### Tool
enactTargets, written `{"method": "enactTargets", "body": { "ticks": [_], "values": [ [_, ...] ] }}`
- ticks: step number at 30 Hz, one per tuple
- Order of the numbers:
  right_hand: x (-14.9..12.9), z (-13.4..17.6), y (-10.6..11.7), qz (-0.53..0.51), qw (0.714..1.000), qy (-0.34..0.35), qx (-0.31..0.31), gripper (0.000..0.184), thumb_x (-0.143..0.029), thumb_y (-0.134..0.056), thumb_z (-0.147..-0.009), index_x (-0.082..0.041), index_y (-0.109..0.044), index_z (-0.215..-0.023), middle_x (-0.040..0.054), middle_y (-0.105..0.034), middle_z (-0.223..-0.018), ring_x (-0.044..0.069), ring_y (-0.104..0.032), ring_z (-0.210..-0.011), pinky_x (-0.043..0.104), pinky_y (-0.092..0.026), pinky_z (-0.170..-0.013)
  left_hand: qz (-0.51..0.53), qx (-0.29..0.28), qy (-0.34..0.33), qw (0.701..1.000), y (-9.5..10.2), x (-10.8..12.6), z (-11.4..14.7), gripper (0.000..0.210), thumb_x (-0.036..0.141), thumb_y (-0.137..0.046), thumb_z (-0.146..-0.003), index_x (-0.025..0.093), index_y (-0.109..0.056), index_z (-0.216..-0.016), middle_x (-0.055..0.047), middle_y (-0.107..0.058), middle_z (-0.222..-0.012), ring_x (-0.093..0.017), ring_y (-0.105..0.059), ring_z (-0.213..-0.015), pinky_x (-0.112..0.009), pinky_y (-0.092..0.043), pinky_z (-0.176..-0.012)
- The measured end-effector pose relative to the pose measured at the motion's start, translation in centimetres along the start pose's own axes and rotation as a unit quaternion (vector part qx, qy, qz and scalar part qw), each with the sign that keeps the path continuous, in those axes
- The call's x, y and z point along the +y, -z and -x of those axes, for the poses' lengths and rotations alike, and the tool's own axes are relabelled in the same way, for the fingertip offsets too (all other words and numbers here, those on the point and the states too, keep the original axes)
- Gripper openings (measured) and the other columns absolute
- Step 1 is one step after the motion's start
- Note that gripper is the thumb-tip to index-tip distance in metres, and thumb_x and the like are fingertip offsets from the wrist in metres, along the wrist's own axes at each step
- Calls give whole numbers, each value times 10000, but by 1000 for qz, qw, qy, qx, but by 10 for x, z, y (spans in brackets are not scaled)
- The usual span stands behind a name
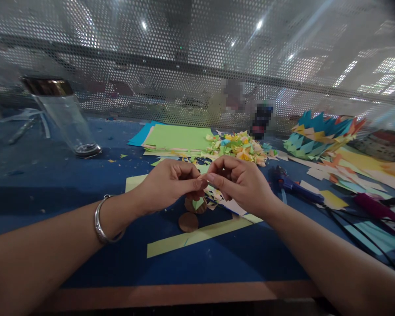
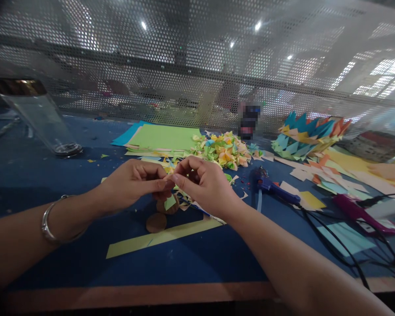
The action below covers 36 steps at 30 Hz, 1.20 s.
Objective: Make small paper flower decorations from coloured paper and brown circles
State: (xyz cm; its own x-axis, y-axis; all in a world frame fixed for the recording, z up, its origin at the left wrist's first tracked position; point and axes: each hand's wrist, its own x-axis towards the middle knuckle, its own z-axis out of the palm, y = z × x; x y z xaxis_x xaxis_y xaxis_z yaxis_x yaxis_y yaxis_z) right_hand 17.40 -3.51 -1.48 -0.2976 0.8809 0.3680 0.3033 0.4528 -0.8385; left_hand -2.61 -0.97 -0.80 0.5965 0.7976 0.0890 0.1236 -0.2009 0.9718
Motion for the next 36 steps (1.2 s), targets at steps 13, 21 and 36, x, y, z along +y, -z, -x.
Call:
{"method": "enactTargets", "body": {
  "ticks": [13,21,36],
  "values": [
    [7,0,3,54,998,21,36,230,-408,-634,-904,-183,-591,-886,-13,-580,-747,54,-438,-492,219,-338,-443,-223,25,-66,972,8,-3,-2,206,404,-655,-818,203,-700,-814,-18,-665,-672,-159,-585,-625,-260,-396,-555],
    [13,-2,6,101,994,13,44,174,-351,-614,-916,-189,-565,-875,1,-600,-757,68,-444,-519,240,-339,-478,-345,-89,-48,933,7,-6,1,132,321,-682,-748,191,-668,-765,-33,-650,-774,-162,-570,-645,-266,-368,-563],
    [6,0,2,157,985,52,47,61,-241,-599,-880,-188,-579,-858,-30,-529,-684,80,-434,-536,229,-346,-487,-302,60,-157,938,8,4,2,92,173,-595,-786,223,-661,-744,-15,-669,-746,-176,-605,-709,-299,-443,-685]
  ]
}}
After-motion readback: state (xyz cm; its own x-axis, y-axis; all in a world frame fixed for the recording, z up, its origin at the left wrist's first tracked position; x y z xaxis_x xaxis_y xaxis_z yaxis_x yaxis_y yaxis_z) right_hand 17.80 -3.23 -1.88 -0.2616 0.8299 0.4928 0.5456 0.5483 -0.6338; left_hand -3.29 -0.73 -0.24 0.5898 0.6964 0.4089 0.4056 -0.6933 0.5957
